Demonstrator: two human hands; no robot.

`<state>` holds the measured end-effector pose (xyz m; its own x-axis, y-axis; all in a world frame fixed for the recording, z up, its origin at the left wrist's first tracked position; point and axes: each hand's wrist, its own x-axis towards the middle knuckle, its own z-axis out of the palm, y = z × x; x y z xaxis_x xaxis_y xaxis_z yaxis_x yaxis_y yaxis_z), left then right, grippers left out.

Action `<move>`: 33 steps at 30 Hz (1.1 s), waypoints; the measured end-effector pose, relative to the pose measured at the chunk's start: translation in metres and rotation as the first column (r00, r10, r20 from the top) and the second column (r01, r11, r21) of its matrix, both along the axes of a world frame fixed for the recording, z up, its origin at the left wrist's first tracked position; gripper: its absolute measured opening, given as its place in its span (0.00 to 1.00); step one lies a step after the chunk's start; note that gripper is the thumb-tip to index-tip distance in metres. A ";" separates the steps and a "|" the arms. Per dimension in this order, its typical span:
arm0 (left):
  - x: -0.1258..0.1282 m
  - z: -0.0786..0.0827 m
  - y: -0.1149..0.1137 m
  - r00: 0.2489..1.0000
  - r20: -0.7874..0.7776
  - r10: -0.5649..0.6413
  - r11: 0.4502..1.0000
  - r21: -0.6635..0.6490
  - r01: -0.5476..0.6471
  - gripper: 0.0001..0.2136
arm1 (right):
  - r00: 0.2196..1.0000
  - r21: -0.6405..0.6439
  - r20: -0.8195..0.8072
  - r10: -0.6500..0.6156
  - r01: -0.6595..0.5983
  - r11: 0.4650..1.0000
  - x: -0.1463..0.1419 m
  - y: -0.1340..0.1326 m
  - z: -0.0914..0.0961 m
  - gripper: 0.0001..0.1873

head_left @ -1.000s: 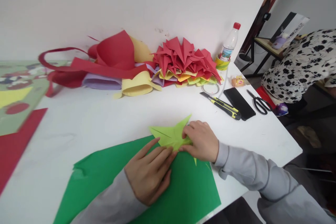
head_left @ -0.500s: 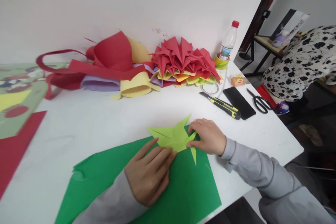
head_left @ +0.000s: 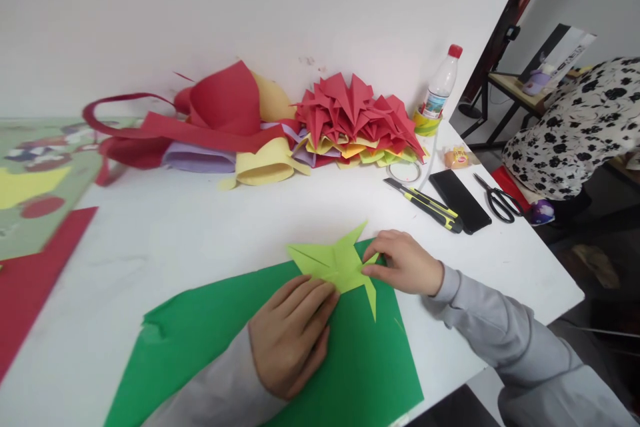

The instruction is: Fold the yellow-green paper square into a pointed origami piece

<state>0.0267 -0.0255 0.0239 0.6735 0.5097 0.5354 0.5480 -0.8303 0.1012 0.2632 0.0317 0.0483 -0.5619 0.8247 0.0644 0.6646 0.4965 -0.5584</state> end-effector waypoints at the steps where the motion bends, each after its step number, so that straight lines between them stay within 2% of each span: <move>1: 0.001 0.000 -0.001 1.000 -0.001 0.005 1.000 -0.005 -0.005 0.13 | 1.000 0.045 0.003 -0.007 0.007 0.999 -0.001 -0.003 0.001 0.10; 3: 0.002 -0.001 -0.003 1.000 0.003 0.020 1.000 -0.010 -0.020 0.13 | 1.000 0.199 0.028 0.013 -0.018 0.980 -0.003 -0.010 0.005 0.11; 5: 0.003 -0.003 -0.005 0.999 0.020 0.033 0.999 -0.008 -0.033 0.13 | 0.984 0.345 0.122 0.131 -0.165 0.924 -0.007 -0.019 0.009 0.09; 7: 0.004 -0.005 -0.006 0.999 0.036 0.039 0.999 -0.013 -0.038 0.13 | 0.945 0.399 0.247 0.212 -0.299 0.867 -0.010 -0.027 0.011 0.09; 9: 0.005 -0.006 -0.006 0.998 0.042 0.046 0.999 -0.019 -0.045 0.13 | 0.929 0.424 0.300 0.218 -0.334 0.841 -0.014 -0.033 0.012 0.09; 16: 0.007 -0.005 -0.008 0.993 0.059 0.104 0.994 -0.042 -0.102 0.13 | 0.937 0.420 0.293 0.190 -0.305 0.855 -0.019 -0.035 0.014 0.06; 22: -0.003 -0.009 -0.009 0.993 0.071 0.093 0.996 -0.025 -0.091 0.15 | 0.940 0.376 0.290 0.180 -0.284 0.882 -0.014 -0.033 0.023 0.12; 25: -0.005 -0.011 -0.009 0.994 0.067 0.084 0.996 -0.020 -0.083 0.16 | 0.946 0.358 0.274 0.174 -0.268 0.894 -0.013 -0.034 0.024 0.12; 31: -0.004 -0.012 -0.007 0.993 0.087 0.078 0.997 -0.026 -0.076 0.16 | 0.971 0.236 0.118 0.208 -0.230 0.944 -0.006 -0.024 0.015 0.12; 33: -0.004 -0.012 -0.005 0.994 0.085 0.068 0.998 -0.006 -0.068 0.15 | 0.970 0.226 0.045 0.239 -0.243 0.943 -0.001 -0.017 0.012 0.12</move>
